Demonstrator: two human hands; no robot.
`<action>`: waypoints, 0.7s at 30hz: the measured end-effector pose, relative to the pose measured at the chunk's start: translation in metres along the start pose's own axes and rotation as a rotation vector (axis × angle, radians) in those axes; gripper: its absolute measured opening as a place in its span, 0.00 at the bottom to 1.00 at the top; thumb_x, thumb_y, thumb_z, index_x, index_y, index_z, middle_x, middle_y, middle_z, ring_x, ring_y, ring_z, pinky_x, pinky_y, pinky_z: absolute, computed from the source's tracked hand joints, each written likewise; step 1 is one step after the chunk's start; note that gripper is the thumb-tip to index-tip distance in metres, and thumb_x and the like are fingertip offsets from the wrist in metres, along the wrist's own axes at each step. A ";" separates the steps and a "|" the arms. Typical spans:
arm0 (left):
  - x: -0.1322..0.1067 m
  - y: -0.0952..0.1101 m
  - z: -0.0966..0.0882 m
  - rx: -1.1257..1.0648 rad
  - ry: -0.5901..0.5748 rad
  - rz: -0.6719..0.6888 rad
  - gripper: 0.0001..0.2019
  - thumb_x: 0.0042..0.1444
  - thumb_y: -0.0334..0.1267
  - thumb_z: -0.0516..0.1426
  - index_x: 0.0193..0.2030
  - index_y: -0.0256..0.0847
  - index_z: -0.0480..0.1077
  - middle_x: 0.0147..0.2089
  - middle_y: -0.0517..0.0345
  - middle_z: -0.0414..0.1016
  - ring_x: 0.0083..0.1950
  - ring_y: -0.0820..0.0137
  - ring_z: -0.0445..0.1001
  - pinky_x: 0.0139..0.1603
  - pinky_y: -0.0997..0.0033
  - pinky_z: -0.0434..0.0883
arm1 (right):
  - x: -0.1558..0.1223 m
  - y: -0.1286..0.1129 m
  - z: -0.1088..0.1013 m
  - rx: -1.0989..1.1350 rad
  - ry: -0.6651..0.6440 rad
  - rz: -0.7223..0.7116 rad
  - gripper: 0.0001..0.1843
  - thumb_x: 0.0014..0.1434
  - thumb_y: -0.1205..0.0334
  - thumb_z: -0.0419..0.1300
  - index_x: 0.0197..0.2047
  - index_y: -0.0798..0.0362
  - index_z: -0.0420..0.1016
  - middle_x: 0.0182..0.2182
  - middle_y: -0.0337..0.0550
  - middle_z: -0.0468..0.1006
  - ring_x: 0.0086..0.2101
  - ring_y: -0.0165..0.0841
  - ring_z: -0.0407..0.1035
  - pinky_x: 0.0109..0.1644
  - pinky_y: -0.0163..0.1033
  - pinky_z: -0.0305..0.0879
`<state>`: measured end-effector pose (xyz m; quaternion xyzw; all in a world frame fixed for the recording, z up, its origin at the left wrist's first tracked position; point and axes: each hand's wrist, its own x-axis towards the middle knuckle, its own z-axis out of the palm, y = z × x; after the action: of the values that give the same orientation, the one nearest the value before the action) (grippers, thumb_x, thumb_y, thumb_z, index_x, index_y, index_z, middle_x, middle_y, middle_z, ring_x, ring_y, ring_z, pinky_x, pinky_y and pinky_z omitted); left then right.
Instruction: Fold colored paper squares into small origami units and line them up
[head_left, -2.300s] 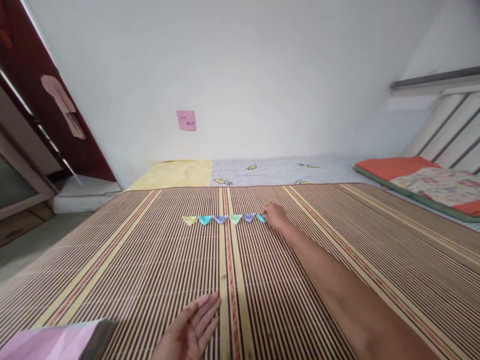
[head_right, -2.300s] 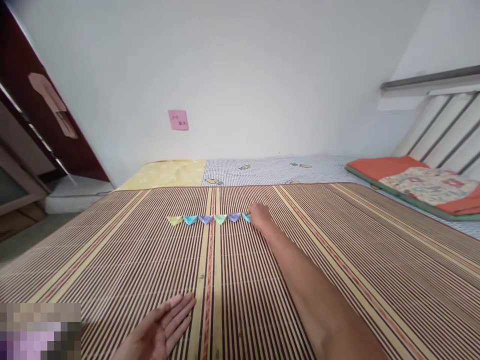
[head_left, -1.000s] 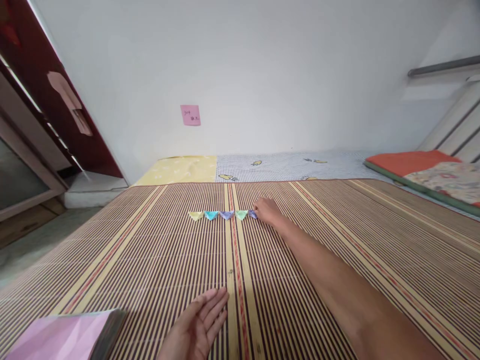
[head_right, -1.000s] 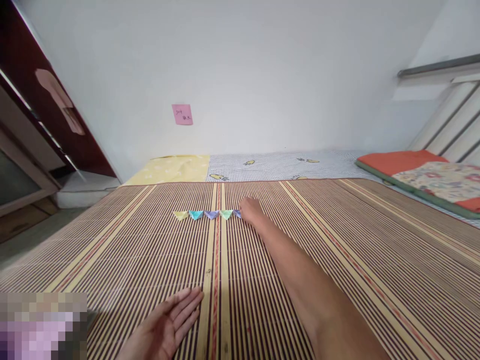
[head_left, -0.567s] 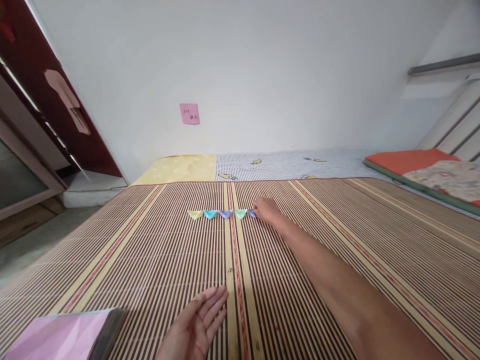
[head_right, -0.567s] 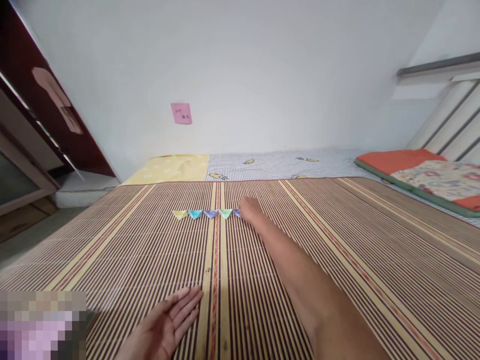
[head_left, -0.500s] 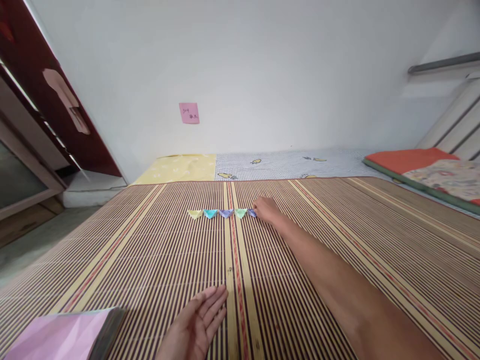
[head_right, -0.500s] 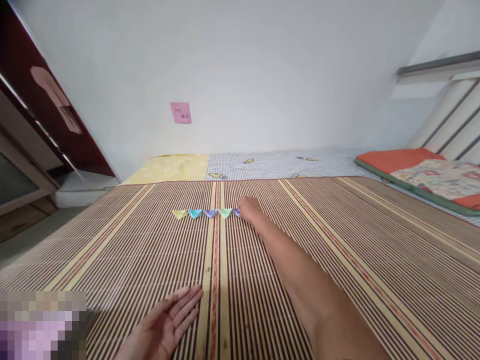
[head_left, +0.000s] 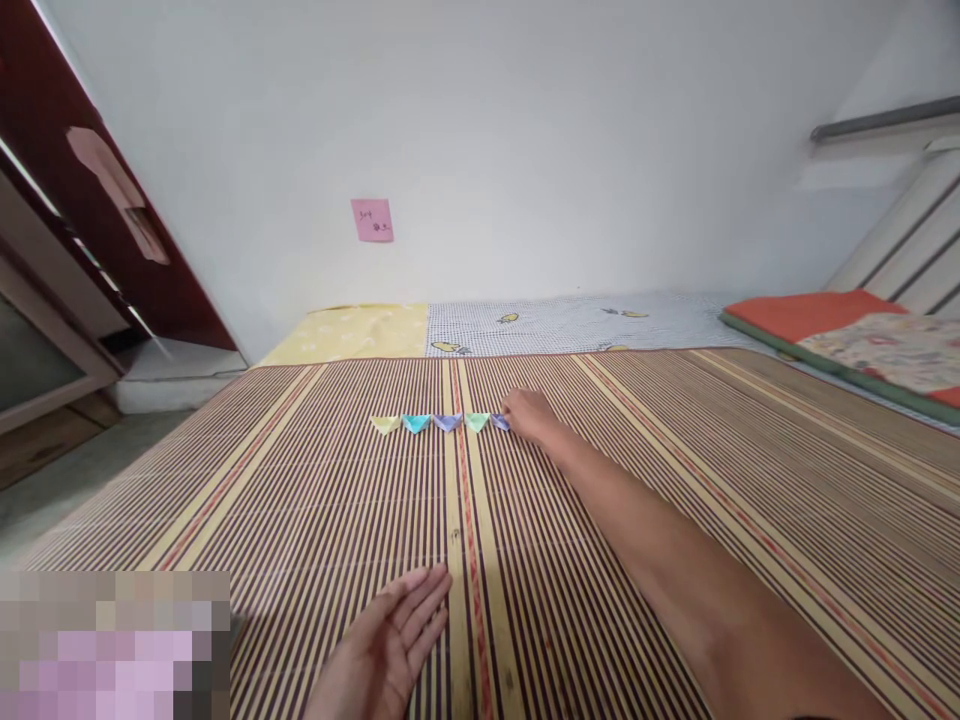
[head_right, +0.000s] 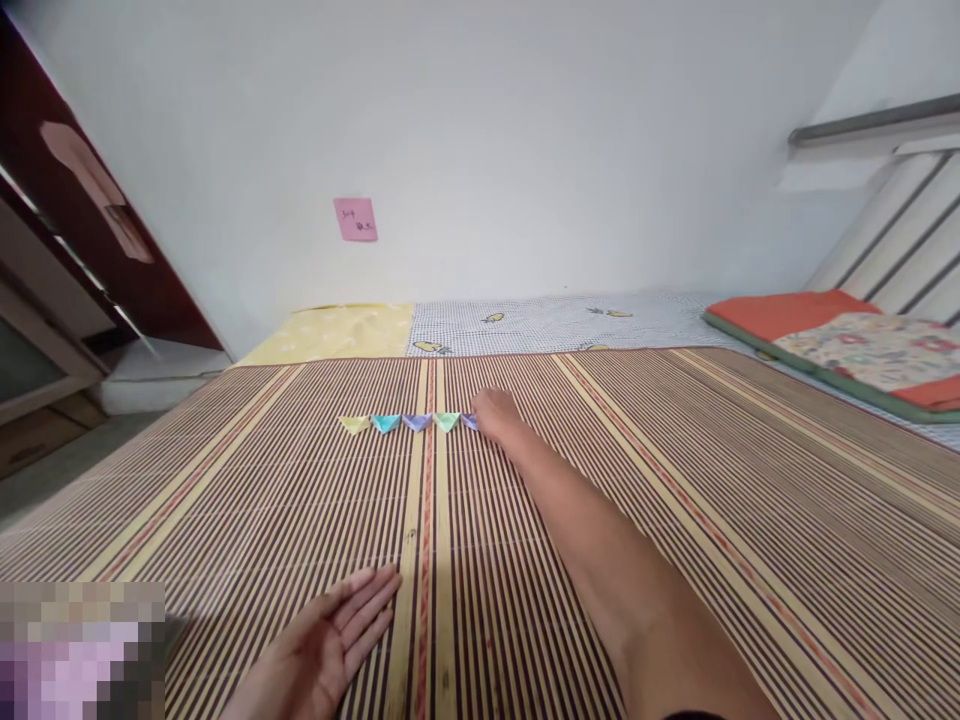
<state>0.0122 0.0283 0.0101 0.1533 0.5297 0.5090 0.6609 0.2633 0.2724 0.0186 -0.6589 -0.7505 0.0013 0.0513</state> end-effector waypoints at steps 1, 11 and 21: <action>-0.001 0.001 0.001 -0.001 0.003 -0.001 0.17 0.72 0.32 0.47 0.56 0.23 0.71 0.58 0.27 0.77 0.61 0.48 0.76 0.62 0.47 0.75 | 0.000 0.000 -0.001 0.006 0.014 -0.007 0.16 0.69 0.57 0.61 0.57 0.54 0.73 0.54 0.49 0.76 0.48 0.40 0.75 0.52 0.51 0.74; 0.000 0.002 -0.001 -0.023 -0.009 -0.022 0.19 0.72 0.33 0.47 0.60 0.21 0.69 0.59 0.25 0.77 0.60 0.48 0.77 0.62 0.46 0.74 | -0.010 0.039 -0.019 0.092 0.198 0.039 0.15 0.69 0.58 0.61 0.57 0.53 0.73 0.56 0.49 0.75 0.51 0.41 0.73 0.54 0.53 0.73; 0.009 -0.002 -0.009 -0.087 -0.065 -0.062 0.22 0.71 0.33 0.48 0.67 0.25 0.63 0.61 0.26 0.75 0.62 0.47 0.75 0.67 0.44 0.68 | -0.022 0.060 -0.006 0.008 0.123 0.079 0.15 0.69 0.58 0.61 0.57 0.54 0.73 0.54 0.49 0.76 0.48 0.40 0.75 0.52 0.51 0.75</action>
<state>0.0050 0.0322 0.0000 0.1246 0.4898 0.5056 0.6992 0.3258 0.2581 0.0188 -0.6867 -0.7193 -0.0342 0.0998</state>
